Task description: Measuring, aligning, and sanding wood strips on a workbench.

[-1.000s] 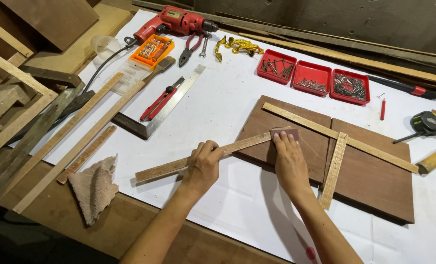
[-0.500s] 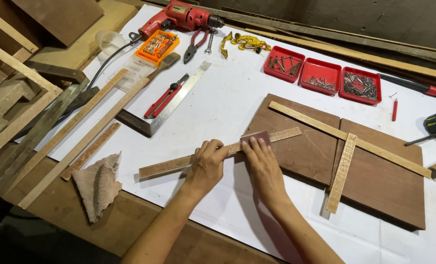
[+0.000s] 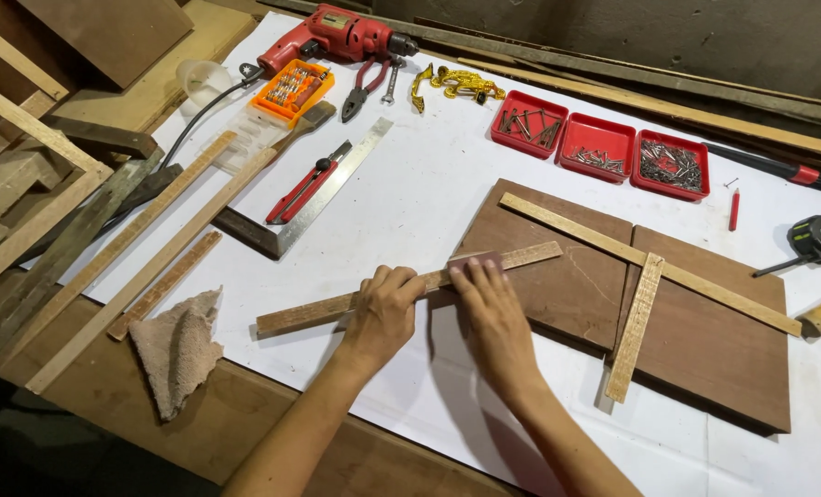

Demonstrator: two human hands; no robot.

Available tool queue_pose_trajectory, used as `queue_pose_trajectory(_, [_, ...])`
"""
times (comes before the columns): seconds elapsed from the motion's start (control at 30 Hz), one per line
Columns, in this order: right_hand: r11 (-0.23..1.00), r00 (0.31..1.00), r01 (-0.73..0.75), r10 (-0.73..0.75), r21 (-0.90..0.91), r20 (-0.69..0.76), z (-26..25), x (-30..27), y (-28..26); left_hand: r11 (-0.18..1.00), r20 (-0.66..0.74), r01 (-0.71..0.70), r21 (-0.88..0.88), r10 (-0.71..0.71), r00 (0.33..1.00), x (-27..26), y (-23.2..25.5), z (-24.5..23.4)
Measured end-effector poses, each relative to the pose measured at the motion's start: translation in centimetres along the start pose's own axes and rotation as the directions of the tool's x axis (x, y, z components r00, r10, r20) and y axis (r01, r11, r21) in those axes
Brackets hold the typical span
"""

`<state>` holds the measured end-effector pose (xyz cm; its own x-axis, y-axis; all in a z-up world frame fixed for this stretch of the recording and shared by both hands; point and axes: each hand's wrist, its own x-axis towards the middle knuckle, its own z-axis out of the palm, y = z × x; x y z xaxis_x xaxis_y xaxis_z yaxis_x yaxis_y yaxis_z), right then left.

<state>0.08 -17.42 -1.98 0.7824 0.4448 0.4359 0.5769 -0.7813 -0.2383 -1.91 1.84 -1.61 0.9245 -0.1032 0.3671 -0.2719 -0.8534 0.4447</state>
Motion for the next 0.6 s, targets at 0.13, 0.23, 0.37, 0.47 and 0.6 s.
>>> queue_pose_trajectory(0.13, [0.997, 0.991, 0.05, -0.057, 0.06, 0.119, 0.9, 0.0, -1.7, 0.999, -0.044, -0.034, -0.013, 0.034, 0.998, 0.0, 0.4, -0.6])
queue_pose_trajectory(0.23, [0.999, 0.982, 0.031, -0.037, 0.035, 0.183, 1.0, 0.2, -1.1, 0.999, -0.019, 0.0, -0.039, -0.001, 1.0, -0.1, 0.7, -1.0])
queue_pose_trajectory(0.37, [0.998, 0.987, -0.035, 0.044, -0.061, 0.155, 1.3, 0.3, 3.4, 0.999, 0.007, 0.008, -0.034, -0.007, 1.0, 0.1, 0.5, -0.8])
queue_pose_trajectory(0.47, [0.984, 0.987, -0.081, 0.101, -0.157, 0.124, 1.1, 0.3, 7.0, 0.999, 0.005, 0.014, -0.035, -0.014, 1.0, -0.1, 0.6, -0.9])
queue_pose_trajectory(0.6, [0.967, 0.967, -0.2, 0.221, -0.16, 0.126, 0.1, 0.8, 8.7, 1.0, 0.004, 0.015, -0.008, -0.015, 1.0, -0.1, 0.3, -0.3])
